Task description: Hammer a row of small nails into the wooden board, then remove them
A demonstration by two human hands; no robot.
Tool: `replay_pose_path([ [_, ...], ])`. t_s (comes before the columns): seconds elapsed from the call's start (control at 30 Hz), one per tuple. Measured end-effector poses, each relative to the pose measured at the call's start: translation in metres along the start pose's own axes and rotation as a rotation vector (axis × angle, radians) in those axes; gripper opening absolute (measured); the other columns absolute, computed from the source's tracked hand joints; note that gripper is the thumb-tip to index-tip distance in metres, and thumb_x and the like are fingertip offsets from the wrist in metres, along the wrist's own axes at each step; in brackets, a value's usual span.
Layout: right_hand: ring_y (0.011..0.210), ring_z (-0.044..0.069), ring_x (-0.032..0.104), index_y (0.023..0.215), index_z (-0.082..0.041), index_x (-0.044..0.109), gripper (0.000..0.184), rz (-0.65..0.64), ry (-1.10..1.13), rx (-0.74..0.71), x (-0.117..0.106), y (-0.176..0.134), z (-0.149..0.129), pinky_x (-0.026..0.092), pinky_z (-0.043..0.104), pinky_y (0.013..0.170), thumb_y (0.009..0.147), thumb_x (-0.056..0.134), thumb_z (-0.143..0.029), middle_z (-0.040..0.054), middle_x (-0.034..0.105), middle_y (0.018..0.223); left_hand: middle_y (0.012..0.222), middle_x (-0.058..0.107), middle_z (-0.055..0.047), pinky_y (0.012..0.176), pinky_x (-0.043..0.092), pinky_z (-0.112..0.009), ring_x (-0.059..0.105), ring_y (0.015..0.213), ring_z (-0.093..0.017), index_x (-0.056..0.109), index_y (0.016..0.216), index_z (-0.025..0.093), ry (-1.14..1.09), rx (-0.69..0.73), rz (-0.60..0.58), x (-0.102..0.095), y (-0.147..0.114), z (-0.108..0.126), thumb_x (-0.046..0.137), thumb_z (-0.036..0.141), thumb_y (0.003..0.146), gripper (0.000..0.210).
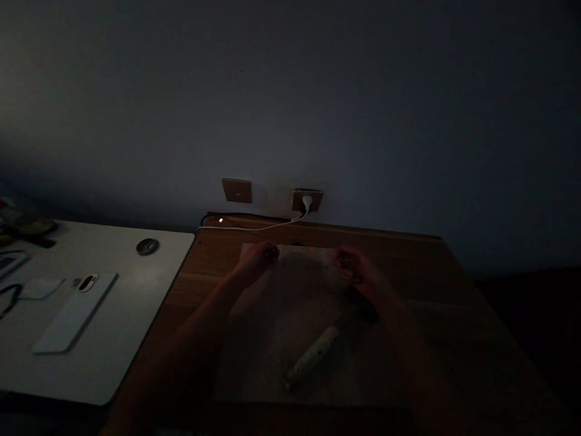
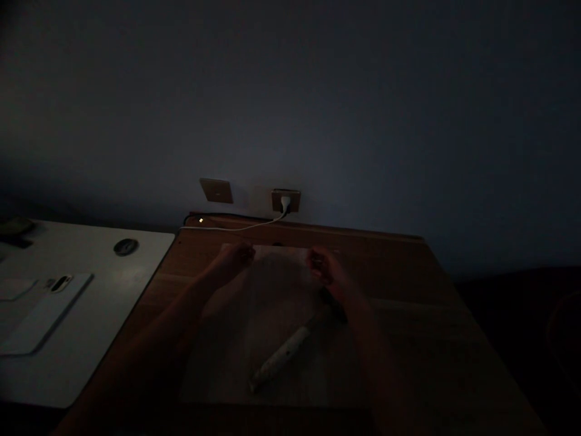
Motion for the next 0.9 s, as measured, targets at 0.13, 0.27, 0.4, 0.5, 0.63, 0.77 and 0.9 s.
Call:
replay_pose_path([
  [0.13,0.056,0.015,0.055,0.072,-0.023,0.053,0.039,0.000,-0.123,0.028,0.012,0.010,0.002,0.039,0.025,0.051,0.091,0.043,-0.056,0.0026,0.063,0.068,0.064,0.058,0.000,0.058,0.037,-0.024,0.054,0.059,-0.014,0.063,0.080,0.018,0.588,0.184,-0.066,0.006,-0.006,0.000,0.061,0.022,0.079,0.005],
  [0.27,0.083,0.024,0.066,0.071,-0.022,0.058,0.024,-0.025,-0.370,0.046,0.029,0.019,0.005,0.045,0.032,0.076,0.089,0.060,-0.039,0.0092,0.069,0.077,0.075,0.069,-0.003,0.065,0.040,-0.025,0.063,0.070,-0.018,0.069,0.096,0.021,0.969,0.311,-0.164,0.019,-0.013,-0.003,0.057,0.015,0.085,0.018],
  [0.4,0.096,0.026,0.067,0.078,-0.020,0.060,0.013,-0.072,-0.480,0.048,0.040,0.018,0.004,0.044,0.035,0.087,0.089,0.059,-0.024,0.0130,0.072,0.088,0.084,0.072,-0.009,0.068,0.041,-0.028,0.067,0.077,-0.021,0.069,0.089,0.019,1.104,0.354,-0.169,0.026,-0.013,-0.003,0.051,0.014,0.091,0.019],
  [0.5,0.094,0.025,0.065,0.081,-0.020,0.060,0.005,-0.066,-0.428,0.026,0.036,0.018,-0.001,0.045,0.032,0.084,0.085,0.060,-0.022,0.0110,0.071,0.089,0.084,0.072,-0.011,0.067,0.041,-0.030,0.066,0.075,-0.023,0.070,0.090,0.018,1.161,0.369,-0.158,0.027,-0.010,-0.002,0.053,0.015,0.091,0.017],
  [0.63,0.066,0.017,0.058,0.082,-0.024,0.052,0.021,-0.016,-0.219,0.009,0.022,0.014,-0.009,0.045,0.028,0.063,0.093,0.041,-0.038,0.0014,0.059,0.071,0.077,0.070,-0.009,0.065,0.040,-0.030,0.063,0.070,-0.022,0.070,0.082,0.018,1.119,0.330,-0.112,0.023,-0.006,-0.005,0.060,0.018,0.084,0.010],
  [0.77,0.042,0.012,0.038,0.081,-0.025,0.046,0.044,-0.034,-0.031,0.022,0.019,0.010,-0.012,0.034,0.026,0.043,0.096,0.015,-0.054,-0.0047,0.046,0.061,0.066,0.062,-0.003,0.061,0.037,-0.028,0.056,0.063,-0.018,0.064,0.068,0.018,0.881,0.267,0.021,0.017,0.001,-0.002,0.064,0.023,0.078,0.010],
  [0.9,0.051,0.013,0.049,0.077,-0.024,0.051,0.047,-0.035,-0.044,0.033,0.032,0.015,-0.012,0.038,0.026,0.051,0.094,0.030,-0.062,-0.0010,0.054,0.065,0.055,0.045,0.003,0.051,0.030,-0.022,0.041,0.052,-0.011,0.050,0.058,0.019,0.297,0.085,0.090,0.012,0.007,0.005,0.058,0.033,0.077,0.025],
])
Point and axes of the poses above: each hand's wrist, its own y-axis towards the middle knuckle, its own x-axis out of the palm, z = x × y, the point moved 4 cm from there along y, towards the middle knuckle
